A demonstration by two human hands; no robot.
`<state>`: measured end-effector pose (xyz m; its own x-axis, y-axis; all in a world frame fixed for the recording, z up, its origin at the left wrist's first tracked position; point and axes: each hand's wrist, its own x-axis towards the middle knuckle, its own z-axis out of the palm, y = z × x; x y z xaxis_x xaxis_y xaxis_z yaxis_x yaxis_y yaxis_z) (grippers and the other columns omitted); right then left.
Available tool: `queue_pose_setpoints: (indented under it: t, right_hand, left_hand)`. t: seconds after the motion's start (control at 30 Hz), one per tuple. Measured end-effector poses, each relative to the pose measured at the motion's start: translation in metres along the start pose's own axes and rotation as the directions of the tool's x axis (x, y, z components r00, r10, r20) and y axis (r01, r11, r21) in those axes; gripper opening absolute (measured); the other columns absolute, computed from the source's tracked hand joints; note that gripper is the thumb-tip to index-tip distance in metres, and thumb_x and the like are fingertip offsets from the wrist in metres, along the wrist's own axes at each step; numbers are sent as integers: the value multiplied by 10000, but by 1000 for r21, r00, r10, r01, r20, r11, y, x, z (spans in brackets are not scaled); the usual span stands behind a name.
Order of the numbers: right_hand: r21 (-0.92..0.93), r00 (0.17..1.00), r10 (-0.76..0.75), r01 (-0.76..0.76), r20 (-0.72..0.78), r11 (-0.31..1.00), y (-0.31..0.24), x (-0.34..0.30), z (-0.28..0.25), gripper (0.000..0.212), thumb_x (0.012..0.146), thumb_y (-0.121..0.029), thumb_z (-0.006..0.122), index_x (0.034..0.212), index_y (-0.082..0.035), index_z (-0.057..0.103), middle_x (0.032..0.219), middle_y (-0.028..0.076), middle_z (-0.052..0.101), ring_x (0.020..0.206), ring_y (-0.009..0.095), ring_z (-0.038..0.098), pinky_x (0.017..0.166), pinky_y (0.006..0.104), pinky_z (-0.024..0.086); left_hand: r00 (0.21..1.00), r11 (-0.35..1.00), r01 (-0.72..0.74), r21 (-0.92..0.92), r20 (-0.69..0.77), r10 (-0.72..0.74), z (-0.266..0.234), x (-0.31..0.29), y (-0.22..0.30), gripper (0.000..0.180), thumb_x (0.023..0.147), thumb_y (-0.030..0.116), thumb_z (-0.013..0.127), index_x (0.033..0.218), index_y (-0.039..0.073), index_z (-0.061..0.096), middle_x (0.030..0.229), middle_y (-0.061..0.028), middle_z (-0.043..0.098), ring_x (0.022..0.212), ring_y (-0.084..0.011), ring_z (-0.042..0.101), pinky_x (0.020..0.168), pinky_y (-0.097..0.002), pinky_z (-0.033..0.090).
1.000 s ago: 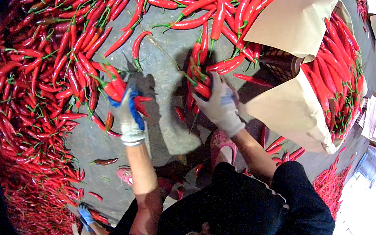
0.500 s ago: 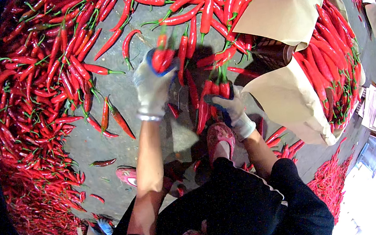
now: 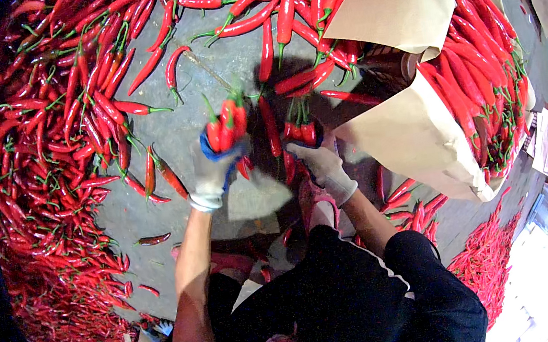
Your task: The person picks up groups of red chilies from a large pile on the floor and places them neatly into cardboard boxes.
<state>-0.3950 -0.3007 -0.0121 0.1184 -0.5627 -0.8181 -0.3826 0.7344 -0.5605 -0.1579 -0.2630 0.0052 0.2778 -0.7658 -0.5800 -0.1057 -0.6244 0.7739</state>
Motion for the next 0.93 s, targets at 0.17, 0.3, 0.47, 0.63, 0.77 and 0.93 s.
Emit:
queue_pose_setpoints:
  t: [0.17, 0.3, 0.47, 0.63, 0.77, 0.93]
  right_hand:
    - [444, 996, -32, -6, 78, 896, 3, 5, -16, 223, 888, -64, 612, 1100, 2, 622, 1067, 58, 662, 883, 157, 653, 791, 279, 528]
    - [419, 951, -303, 300, -61, 857, 2, -2, -24, 299, 882, -29, 592, 1180, 3, 580, 1045, 71, 664, 925, 174, 641, 815, 290, 527]
    - [-182, 919, -392, 392, 39, 902, 39, -8, -56, 333, 921, -102, 539, 1232, 11, 569, 1146, 103, 642, 1090, 173, 577, 951, 321, 456]
    - [-141, 949, -270, 293, 160, 946, 30, 2, -51, 338, 939, -206, 529, 1213, -25, 607, 1191, 80, 637, 1090, 180, 580, 973, 307, 426]
    - [-178, 920, -334, 371, 208, 912, 30, 12, -41, 335, 940, -232, 541, 1209, -49, 619, 1207, 79, 637, 1105, 202, 582, 984, 291, 411]
    - [-45, 808, -545, 567, 224, 822, 53, 17, -33, 326, 941, -228, 547, 1236, -107, 614, 1218, 109, 626, 1142, 203, 566, 1030, 324, 384]
  left_hand:
    - [772, 693, -626, 358, 410, 485, 6, 3, 8, 645, 616, 245, 800, 1191, 84, 558, 1198, -183, 577, 1057, -381, 579, 897, -431, 487]
    - [651, 432, -749, 503, 680, 337, 10, 27, 16, 703, 620, 313, 800, 1238, 107, 538, 1284, -177, 530, 1124, -355, 561, 948, -410, 470]
    - [613, 115, -788, 604, 786, 73, 22, 21, 40, 479, 789, 218, 610, 1254, 129, 535, 1198, -139, 567, 1092, -292, 571, 925, -384, 459]
    - [647, 122, -749, 651, 679, 346, 10, 12, 1, 478, 723, 215, 676, 1188, 140, 595, 1072, -94, 589, 1011, -284, 569, 906, -426, 453]
    - [715, 248, -646, 722, 460, 527, 2, 4, -9, 518, 674, 216, 718, 1170, 139, 589, 978, -70, 621, 982, -272, 593, 830, -398, 489]
    - [983, 880, -142, 453, 170, 71, -2, -5, -4, 596, 642, 268, 822, 1170, 122, 588, 1097, -85, 651, 941, -239, 646, 806, -398, 513]
